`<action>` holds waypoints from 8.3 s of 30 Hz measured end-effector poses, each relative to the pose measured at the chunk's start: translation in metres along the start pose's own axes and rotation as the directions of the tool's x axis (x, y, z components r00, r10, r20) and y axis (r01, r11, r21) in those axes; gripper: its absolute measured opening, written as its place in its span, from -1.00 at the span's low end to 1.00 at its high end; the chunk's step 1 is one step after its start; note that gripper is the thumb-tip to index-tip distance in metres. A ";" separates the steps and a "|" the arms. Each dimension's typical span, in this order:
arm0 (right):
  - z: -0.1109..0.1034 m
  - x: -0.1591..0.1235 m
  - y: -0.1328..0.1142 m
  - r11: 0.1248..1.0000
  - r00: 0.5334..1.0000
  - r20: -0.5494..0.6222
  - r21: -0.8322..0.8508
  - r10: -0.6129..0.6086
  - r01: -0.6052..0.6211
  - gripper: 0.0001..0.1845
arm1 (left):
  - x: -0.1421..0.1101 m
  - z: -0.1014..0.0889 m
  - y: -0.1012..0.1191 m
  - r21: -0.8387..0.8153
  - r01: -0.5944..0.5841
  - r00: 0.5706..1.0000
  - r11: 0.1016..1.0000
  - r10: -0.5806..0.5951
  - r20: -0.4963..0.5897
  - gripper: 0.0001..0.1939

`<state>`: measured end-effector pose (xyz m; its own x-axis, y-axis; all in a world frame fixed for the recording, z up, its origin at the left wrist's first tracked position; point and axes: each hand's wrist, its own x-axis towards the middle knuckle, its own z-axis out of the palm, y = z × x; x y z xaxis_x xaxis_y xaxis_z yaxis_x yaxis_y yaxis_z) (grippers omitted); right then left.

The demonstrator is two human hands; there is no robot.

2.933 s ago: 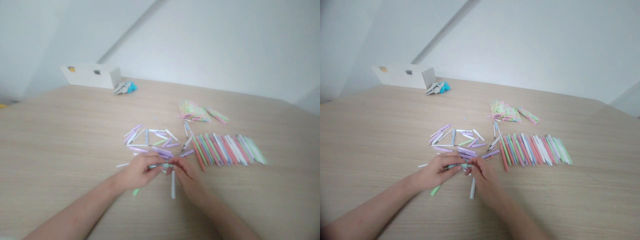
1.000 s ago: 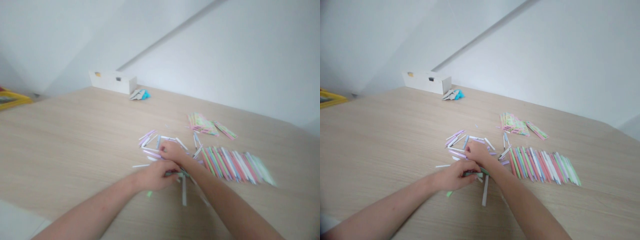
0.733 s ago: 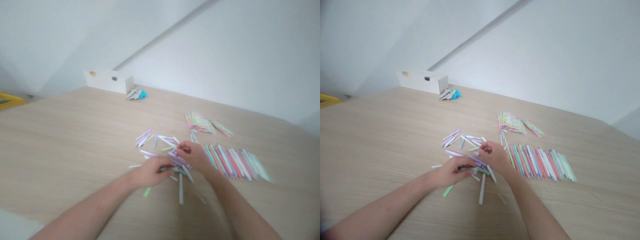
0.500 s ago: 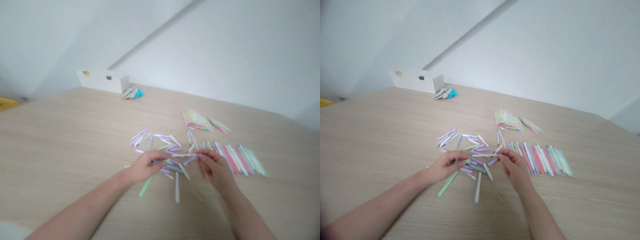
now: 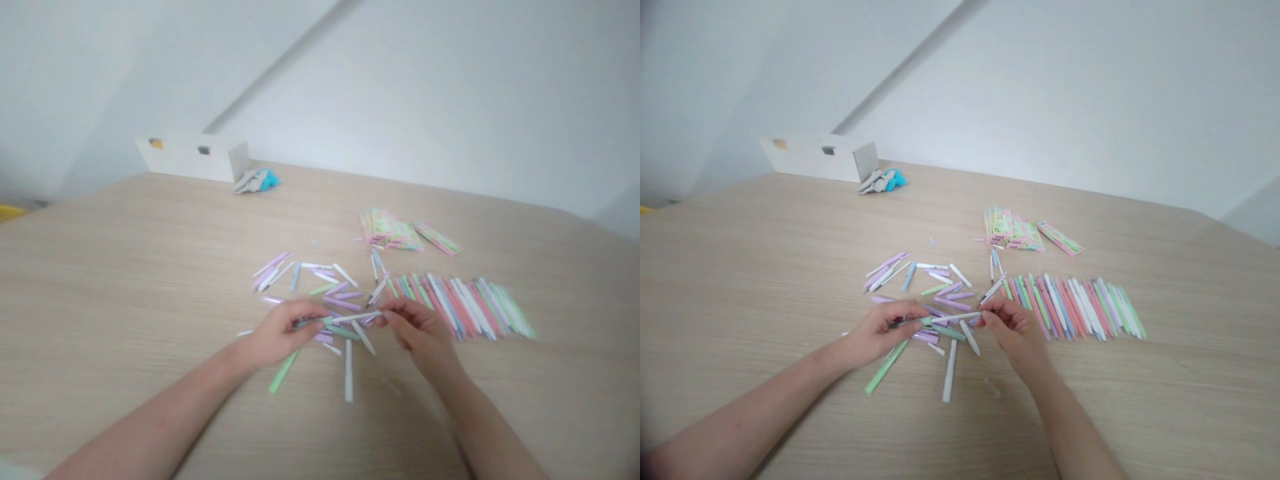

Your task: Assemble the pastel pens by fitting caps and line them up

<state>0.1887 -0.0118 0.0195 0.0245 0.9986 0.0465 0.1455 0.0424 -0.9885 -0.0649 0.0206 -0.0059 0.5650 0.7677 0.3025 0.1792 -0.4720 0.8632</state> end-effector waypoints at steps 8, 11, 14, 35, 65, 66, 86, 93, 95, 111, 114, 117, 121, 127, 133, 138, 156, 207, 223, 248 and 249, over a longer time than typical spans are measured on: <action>0.013 -0.003 0.001 0.997 0.998 0.061 -0.074 0.009 -0.004 -0.79 | 0.000 0.002 0.002 0.003 -0.016 0.999 1.000 0.015 0.036 -0.76; 0.020 -0.005 0.000 0.999 0.994 0.103 -0.024 0.045 -0.043 -0.77 | 0.001 0.004 0.002 0.012 -0.009 0.999 1.000 0.009 0.051 -0.76; 0.024 -0.006 0.000 0.998 0.990 0.126 -0.015 0.064 -0.062 -0.75 | 0.000 0.006 0.003 0.005 -0.002 0.998 1.000 0.002 0.064 -0.76; 0.018 0.008 0.018 0.655 0.910 0.088 0.667 0.405 -0.356 -0.73 | 0.001 0.002 0.002 -0.083 0.002 0.999 0.997 0.001 0.033 -0.68; 0.016 -0.008 -0.001 0.981 0.981 -0.023 0.018 -0.192 0.192 -0.90 | 0.001 0.002 0.000 -0.176 0.076 0.995 0.982 -0.062 0.080 -0.71; 0.016 -0.008 0.000 0.981 0.981 -0.025 0.002 -0.193 0.193 -0.90 | 0.001 0.001 0.000 -0.177 0.073 0.995 0.981 -0.060 0.082 -0.71; 0.017 -0.009 -0.005 0.988 0.989 -0.013 -0.045 -0.148 0.148 -0.88 | -0.001 0.001 0.003 -0.167 0.076 0.993 0.983 -0.059 0.103 -0.70; 0.020 -0.010 0.007 0.992 0.991 0.085 -0.065 -0.101 0.106 -0.88 | 0.001 0.003 0.003 -0.121 0.036 0.992 0.992 -0.021 0.121 -0.70; 0.020 -0.010 0.009 0.990 0.989 0.099 -0.073 -0.109 0.117 -0.89 | 0.001 0.003 0.003 -0.123 0.026 0.992 0.992 -0.011 0.126 -0.69; 0.020 -0.008 0.006 0.999 0.992 0.125 -0.023 -0.026 0.029 -0.84 | 0.000 0.004 0.001 -0.026 0.037 0.987 0.999 -0.033 0.157 -0.70; 0.021 -0.007 0.003 1.000 0.994 0.112 0.013 -0.004 0.002 -0.83 | -0.001 0.004 0.001 -0.050 0.053 0.987 0.997 -0.045 0.156 -0.69; 0.021 -0.007 0.002 0.999 0.995 0.097 0.046 0.012 -0.016 -0.82 | 0.000 0.003 0.001 -0.067 0.069 0.986 0.995 -0.058 0.158 -0.68; 0.021 -0.007 0.003 0.996 0.995 0.102 0.083 0.007 -0.015 -0.77 | 0.000 0.004 -0.001 -0.086 0.071 0.988 0.994 -0.059 0.139 -0.68; 0.016 -0.007 0.007 0.980 0.991 0.133 0.198 -0.026 0.000 -0.66 | -0.001 0.004 -0.007 -0.151 0.089 0.989 0.984 -0.070 0.132 -0.68; 0.018 -0.002 0.015 0.946 0.984 0.034 -0.271 -0.173 0.176 -0.81 | 0.000 0.002 -0.006 -0.187 0.103 0.991 0.977 -0.086 0.101 -0.71; 0.028 0.000 0.021 0.693 0.915 0.271 -0.597 -0.299 0.404 -0.85 | 0.003 0.000 -0.004 -0.168 0.094 0.995 0.981 -0.085 0.059 -0.72; 0.046 0.001 0.017 0.449 0.934 0.296 -0.819 -0.201 0.356 -0.88 | 0.003 0.002 -0.006 -0.202 0.119 0.993 0.972 -0.113 0.045 -0.71; 0.020 -0.005 0.000 0.986 0.988 -0.026 0.070 -0.152 0.153 -0.83 | 0.000 0.003 -0.001 -0.201 0.117 0.991 0.973 -0.102 0.087 -0.71; 0.034 -0.009 0.012 0.991 0.992 0.119 0.131 -0.044 0.028 -0.78 | 0.000 0.007 0.001 -0.035 0.008 0.993 0.999 -0.003 0.117 -0.67; 0.036 -0.010 0.017 0.999 0.994 0.106 -0.005 -0.041 0.041 -0.79 | -0.001 0.006 0.004 0.076 -0.048 0.993 0.996 0.039 0.115 -0.69; 0.036 -0.010 0.017 0.999 0.994 0.107 -0.024 -0.020 0.023 -0.79 | -0.001 0.006 0.004 0.089 -0.052 0.992 0.995 0.041 0.117 -0.69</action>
<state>0.1554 -0.0199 -0.0034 -0.0849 0.9951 0.0507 0.1697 0.0646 -0.9834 -0.0600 0.0148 -0.0052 0.6622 0.6915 0.2887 0.2202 -0.5478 0.8071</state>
